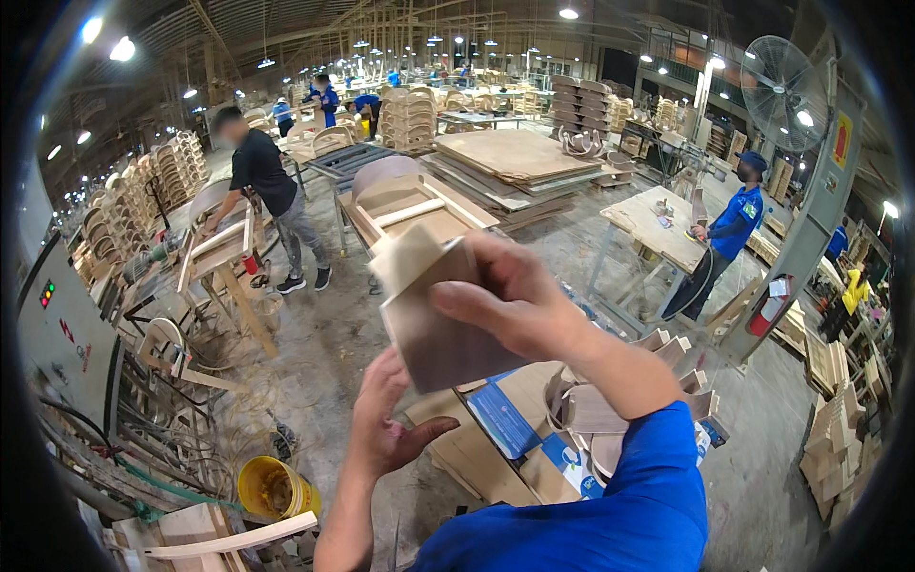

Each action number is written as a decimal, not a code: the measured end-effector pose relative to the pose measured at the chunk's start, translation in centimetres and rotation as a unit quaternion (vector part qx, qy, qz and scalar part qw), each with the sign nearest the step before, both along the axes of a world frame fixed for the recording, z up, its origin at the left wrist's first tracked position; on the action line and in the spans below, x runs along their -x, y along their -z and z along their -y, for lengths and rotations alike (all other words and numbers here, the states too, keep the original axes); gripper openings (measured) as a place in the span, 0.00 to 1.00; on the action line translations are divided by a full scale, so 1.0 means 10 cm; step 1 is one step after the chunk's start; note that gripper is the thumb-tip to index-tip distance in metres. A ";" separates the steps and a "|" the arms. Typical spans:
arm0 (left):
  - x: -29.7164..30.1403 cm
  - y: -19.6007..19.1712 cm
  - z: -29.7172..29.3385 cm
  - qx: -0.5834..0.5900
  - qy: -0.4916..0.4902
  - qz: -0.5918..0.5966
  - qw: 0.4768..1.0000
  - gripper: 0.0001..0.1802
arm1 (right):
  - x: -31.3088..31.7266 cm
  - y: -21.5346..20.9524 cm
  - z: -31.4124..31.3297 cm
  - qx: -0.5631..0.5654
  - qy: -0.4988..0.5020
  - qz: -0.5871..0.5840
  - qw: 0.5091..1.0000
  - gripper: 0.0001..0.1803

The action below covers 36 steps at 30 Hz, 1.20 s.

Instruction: The person uses a manual pallet jack to transport stacks of unfinished wooden chair frames across a factory floor. They then pick up individual chair frames and place them onto a conveyor or workbench for further processing.

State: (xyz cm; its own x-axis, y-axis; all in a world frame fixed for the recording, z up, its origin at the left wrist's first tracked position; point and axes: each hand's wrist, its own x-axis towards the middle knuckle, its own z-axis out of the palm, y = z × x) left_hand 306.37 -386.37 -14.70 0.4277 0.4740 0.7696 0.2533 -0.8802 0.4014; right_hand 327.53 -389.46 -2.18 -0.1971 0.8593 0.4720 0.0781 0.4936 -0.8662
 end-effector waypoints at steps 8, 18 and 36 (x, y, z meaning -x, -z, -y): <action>0.73 0.32 0.22 0.094 -0.166 0.081 0.978 0.15 | 0.42 0.74 -1.03 0.084 -0.091 -0.025 0.992 0.15; 2.21 0.09 0.88 0.057 -0.226 0.726 0.647 0.34 | 2.14 3.55 -0.49 0.084 -0.178 0.080 0.977 0.43; 3.35 0.82 4.02 0.170 -0.914 0.147 0.339 0.25 | 4.94 3.15 -1.07 -0.095 -0.221 0.223 0.945 0.27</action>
